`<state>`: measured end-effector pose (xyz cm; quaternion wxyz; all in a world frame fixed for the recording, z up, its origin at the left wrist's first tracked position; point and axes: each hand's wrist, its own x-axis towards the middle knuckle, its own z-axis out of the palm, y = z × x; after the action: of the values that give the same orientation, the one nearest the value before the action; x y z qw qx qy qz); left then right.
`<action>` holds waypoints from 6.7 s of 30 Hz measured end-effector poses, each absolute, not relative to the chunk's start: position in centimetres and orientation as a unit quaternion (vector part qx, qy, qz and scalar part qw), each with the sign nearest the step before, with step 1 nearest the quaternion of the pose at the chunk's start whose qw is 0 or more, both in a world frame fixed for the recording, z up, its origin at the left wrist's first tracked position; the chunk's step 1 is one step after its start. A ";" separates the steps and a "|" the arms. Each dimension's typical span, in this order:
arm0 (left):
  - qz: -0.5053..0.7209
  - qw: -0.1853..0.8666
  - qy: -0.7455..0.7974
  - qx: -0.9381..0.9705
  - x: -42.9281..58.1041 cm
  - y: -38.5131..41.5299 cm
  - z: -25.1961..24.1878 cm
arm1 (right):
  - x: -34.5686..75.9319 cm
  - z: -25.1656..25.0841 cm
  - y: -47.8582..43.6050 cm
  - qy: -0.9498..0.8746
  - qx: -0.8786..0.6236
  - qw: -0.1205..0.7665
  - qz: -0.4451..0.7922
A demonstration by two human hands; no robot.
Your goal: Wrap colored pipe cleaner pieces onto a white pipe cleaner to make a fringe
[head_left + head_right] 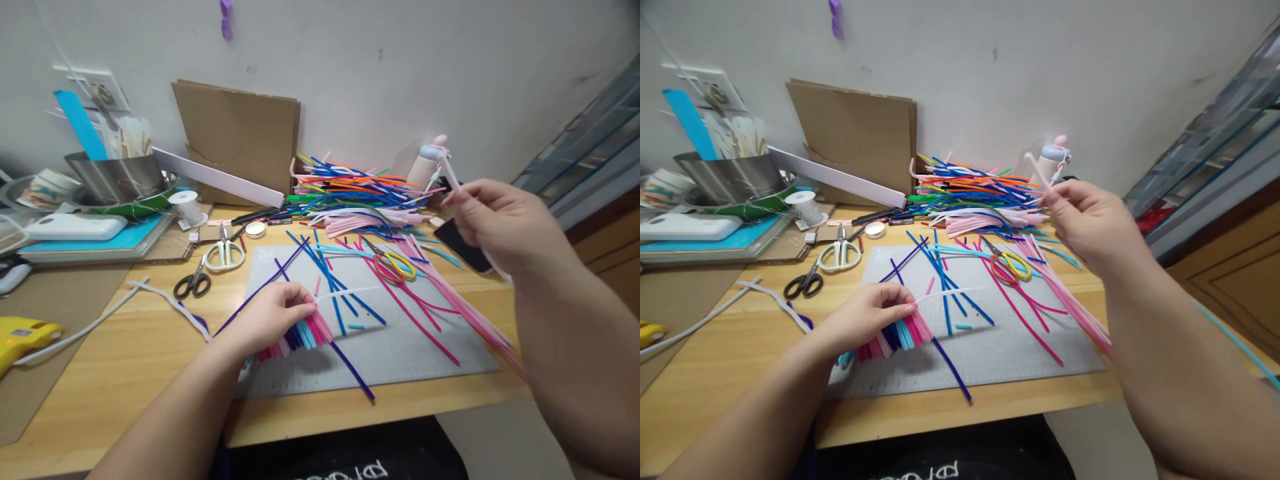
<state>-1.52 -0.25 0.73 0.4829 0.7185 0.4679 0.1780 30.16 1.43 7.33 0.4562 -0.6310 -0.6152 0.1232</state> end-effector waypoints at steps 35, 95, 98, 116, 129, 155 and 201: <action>0.296 0.608 0.445 0.587 -0.8 0.1 0.0 | 16.9 -1.5 -2.2 -0.612 -0.416 0.378 0.557; 0.292 0.599 0.444 0.599 -0.4 -0.4 0.5 | 15.6 -2.3 -3.0 -0.595 -0.425 0.408 0.546; 0.293 0.619 0.438 0.582 -0.5 -0.4 0.4 | 15.4 -2.3 -3.0 -0.519 -0.384 0.427 0.633; 0.274 0.607 0.462 0.586 -0.6 -0.2 0.2 | 15.5 -2.9 -2.8 -0.433 -0.428 0.442 0.658; 0.276 0.551 0.474 0.629 -0.6 -0.4 0.3 | 15.2 -2.1 -2.6 -0.350 -0.373 0.439 0.739; 0.249 0.633 0.442 0.584 -0.9 -0.4 0.0 | 15.4 -2.5 -2.8 -0.435 -0.356 0.455 0.691; 0.360 0.656 0.338 0.571 -2.5 -0.8 2.5 | 17.0 4.2 0.6 -0.819 -0.436 0.345 0.140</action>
<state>-2.55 -0.82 2.46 0.6558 0.5710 0.3378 0.3601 17.01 0.57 4.17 0.3452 -0.4359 -0.8192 0.1403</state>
